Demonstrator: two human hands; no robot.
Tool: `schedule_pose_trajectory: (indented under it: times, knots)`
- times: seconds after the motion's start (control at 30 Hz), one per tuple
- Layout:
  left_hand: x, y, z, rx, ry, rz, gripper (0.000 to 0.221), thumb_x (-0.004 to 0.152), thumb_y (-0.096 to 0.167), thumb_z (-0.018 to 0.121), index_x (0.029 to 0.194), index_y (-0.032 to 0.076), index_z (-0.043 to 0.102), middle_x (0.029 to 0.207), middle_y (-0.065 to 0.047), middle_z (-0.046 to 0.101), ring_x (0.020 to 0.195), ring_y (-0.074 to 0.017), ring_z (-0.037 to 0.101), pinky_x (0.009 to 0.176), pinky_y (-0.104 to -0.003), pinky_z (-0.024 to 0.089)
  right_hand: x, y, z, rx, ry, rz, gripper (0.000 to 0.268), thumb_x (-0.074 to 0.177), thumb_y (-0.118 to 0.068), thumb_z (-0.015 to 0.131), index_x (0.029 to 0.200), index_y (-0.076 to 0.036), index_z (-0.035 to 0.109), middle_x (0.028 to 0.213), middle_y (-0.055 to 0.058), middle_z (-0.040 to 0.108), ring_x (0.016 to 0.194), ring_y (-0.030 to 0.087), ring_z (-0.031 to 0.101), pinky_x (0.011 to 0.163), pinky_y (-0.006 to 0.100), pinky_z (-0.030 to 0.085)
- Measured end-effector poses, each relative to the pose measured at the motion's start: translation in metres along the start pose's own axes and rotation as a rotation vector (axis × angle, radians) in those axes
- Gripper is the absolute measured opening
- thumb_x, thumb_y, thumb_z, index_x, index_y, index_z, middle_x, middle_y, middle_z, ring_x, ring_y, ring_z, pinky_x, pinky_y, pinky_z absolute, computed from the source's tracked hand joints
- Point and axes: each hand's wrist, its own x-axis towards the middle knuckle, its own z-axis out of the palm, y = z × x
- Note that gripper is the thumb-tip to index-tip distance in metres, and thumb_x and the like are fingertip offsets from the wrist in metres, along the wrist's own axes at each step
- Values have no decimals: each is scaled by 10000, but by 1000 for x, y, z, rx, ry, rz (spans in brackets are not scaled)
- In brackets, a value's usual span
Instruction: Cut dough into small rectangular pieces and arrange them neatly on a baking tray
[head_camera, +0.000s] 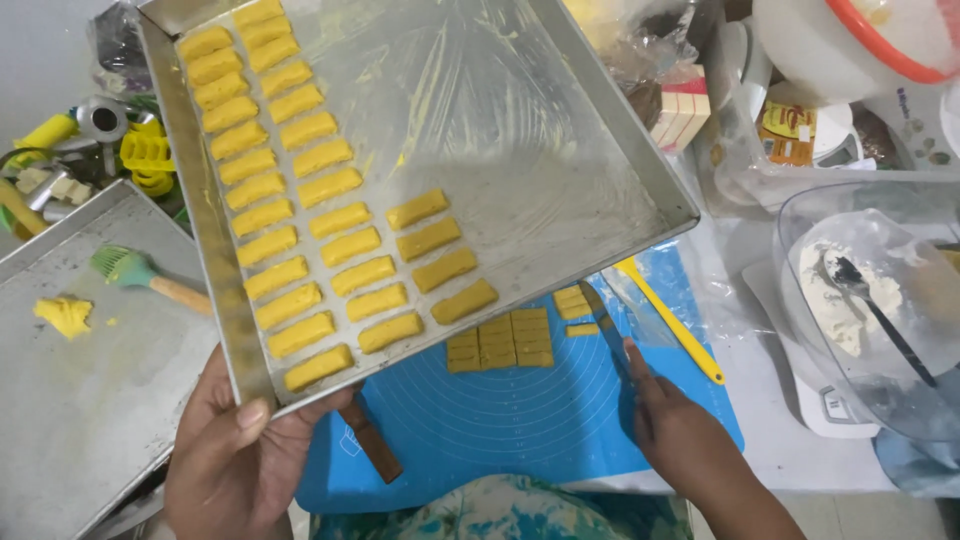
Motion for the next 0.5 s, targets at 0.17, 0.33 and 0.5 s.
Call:
schedule_pose_trajectory:
  times: [0.17, 0.33, 0.5]
  knots:
    - [-2, 7, 3, 22, 7, -14, 821, 912, 91, 839, 1540, -115, 353, 1405, -314, 607, 1131, -441, 695, 854, -515, 658, -9, -6, 2, -209, 119, -6, 892, 950, -291, 512, 1692, -339, 18, 1042, 67, 602, 631, 346, 646, 489, 484, 503]
    - [-2, 14, 9, 15, -5, 9, 838, 924, 77, 829, 1563, -110, 320, 1422, -311, 601, 1174, -451, 680, 873, -557, 644, -6, -12, -16, -277, 199, -22, 905, 930, -266, 536, 1697, -313, 59, 987, 61, 568, 558, 363, 608, 464, 489, 477]
    - [-1, 21, 13, -74, -53, 18, 887, 949, 34, 832, 1601, -83, 242, 1506, -310, 520, 1254, -448, 633, 945, -533, 631, 16, -46, -44, -207, 385, -232, 811, 945, -252, 525, 1672, -288, 165, 1004, 99, 601, 659, 426, 606, 484, 546, 490]
